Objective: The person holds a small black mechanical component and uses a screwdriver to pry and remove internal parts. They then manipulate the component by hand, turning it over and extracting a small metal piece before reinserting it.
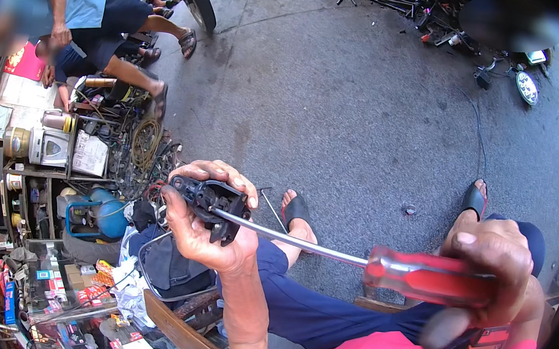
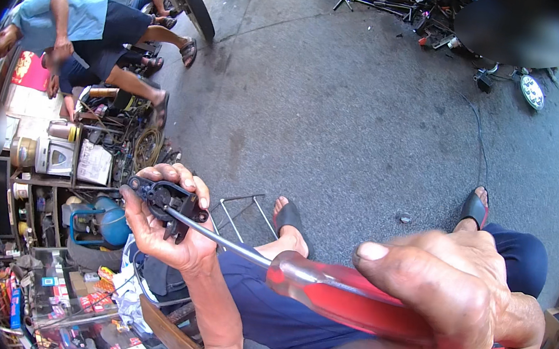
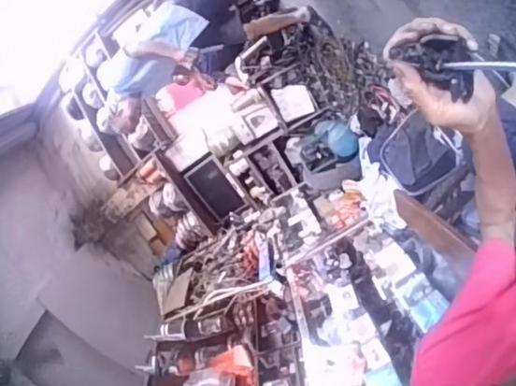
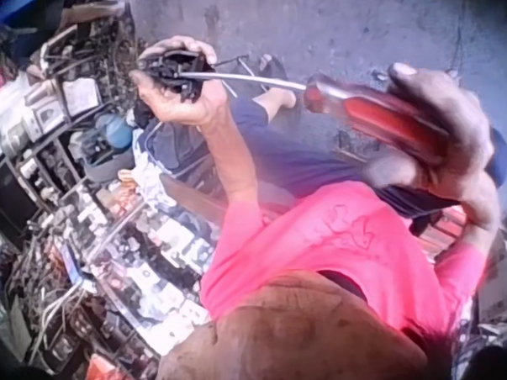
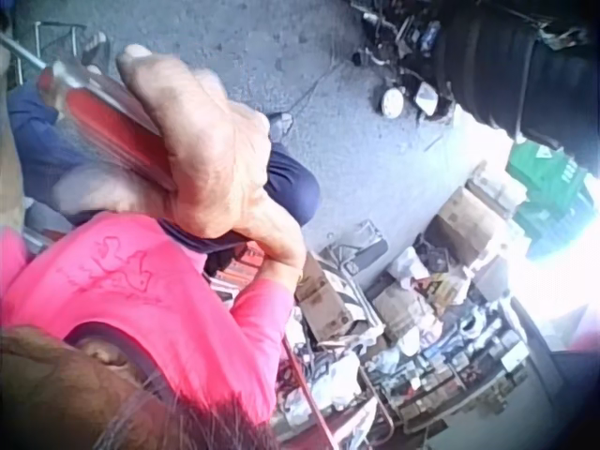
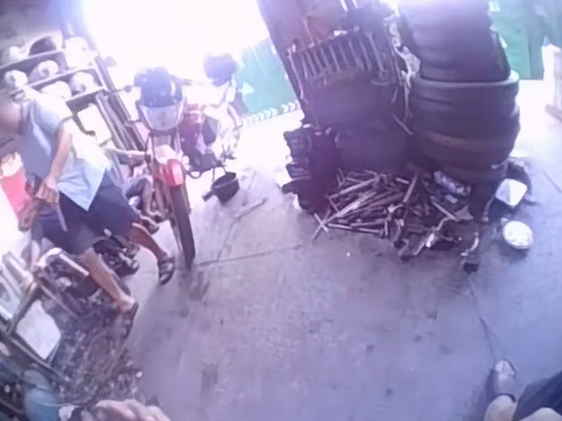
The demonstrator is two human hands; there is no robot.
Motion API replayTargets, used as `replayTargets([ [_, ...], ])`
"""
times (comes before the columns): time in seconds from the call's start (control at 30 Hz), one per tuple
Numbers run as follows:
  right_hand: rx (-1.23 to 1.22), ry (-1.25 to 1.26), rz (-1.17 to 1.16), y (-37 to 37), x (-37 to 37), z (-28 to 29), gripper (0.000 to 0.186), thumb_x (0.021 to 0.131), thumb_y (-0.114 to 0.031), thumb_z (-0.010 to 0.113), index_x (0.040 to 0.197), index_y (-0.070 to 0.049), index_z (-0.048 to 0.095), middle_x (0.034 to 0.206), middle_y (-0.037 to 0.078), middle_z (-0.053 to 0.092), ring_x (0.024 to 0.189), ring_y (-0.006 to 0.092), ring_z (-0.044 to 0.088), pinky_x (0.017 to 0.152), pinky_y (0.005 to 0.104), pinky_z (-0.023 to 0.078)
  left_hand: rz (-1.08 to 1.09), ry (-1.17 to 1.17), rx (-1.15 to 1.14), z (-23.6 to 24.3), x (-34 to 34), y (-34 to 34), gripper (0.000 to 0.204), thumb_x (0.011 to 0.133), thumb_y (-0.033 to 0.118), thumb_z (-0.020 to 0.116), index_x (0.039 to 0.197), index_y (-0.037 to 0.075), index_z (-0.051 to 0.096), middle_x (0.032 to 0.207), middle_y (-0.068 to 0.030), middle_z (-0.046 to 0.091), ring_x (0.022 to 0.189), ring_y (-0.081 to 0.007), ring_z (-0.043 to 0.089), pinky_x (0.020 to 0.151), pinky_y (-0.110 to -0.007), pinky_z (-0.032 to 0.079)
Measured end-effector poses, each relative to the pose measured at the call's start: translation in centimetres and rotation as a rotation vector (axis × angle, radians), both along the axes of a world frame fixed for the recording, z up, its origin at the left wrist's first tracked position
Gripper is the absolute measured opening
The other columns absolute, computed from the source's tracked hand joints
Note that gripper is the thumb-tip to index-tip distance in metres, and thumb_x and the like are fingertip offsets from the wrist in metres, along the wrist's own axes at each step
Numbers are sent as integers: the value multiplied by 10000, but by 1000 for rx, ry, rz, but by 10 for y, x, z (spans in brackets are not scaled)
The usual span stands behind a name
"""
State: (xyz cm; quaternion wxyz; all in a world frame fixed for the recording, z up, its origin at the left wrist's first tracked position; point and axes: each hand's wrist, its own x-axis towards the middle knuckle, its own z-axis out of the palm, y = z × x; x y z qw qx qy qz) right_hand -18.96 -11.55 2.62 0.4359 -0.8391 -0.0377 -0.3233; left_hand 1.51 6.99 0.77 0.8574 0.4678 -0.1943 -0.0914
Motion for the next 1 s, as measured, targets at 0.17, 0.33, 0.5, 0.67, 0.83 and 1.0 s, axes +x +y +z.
replayTargets([
  [0.17,-31,55,-36,-1,-19,24,670,601,-332,823,1119,-105,464,784,94,531,562,186,536,554,315,484,-33,36,-30,3,-4,-18,408,939,430,368,915,33,457,813,-133,499,661,-228,526,454,-328,447],
  [0.33,75,-32,-50,8,-14,16,626,621,-343,825,1083,-132,460,820,85,525,626,191,546,617,331,492,-77,-14,-23,1,-4,-16,428,938,427,384,918,17,506,830,-133,514,694,-231,517,451,-313,443],
  [0.5,-22,146,-109,2,-17,23,671,635,-498,760,1085,-118,440,677,35,517,608,187,533,619,323,484,-91,14,1,-5,-5,-11,442,941,422,382,919,6,530,839,-133,522,714,-232,516,446,-310,442],
  [0.67,4,48,-155,8,-13,23,573,658,-311,807,1064,-144,439,830,79,514,647,194,562,574,316,499,-102,43,-44,0,-5,-17,438,940,422,386,913,9,529,842,-132,524,717,-231,516,451,-309,443],
  [0.83,22,-61,-4,3,-11,12,637,638,-308,823,1092,-84,437,835,95,511,603,211,593,520,288,512,-120,44,-42,-2,-5,-14,437,937,425,392,916,12,533,835,-129,526,713,-231,515,448,-307,440],
  [1.0,-4,84,-63,-3,-17,19,719,584,-356,834,1129,-88,450,727,81,542,554,216,574,500,338,497,-116,64,-44,-2,-4,-10,443,936,428,392,930,9,536,832,-129,524,706,-233,514,443,-307,437],
])
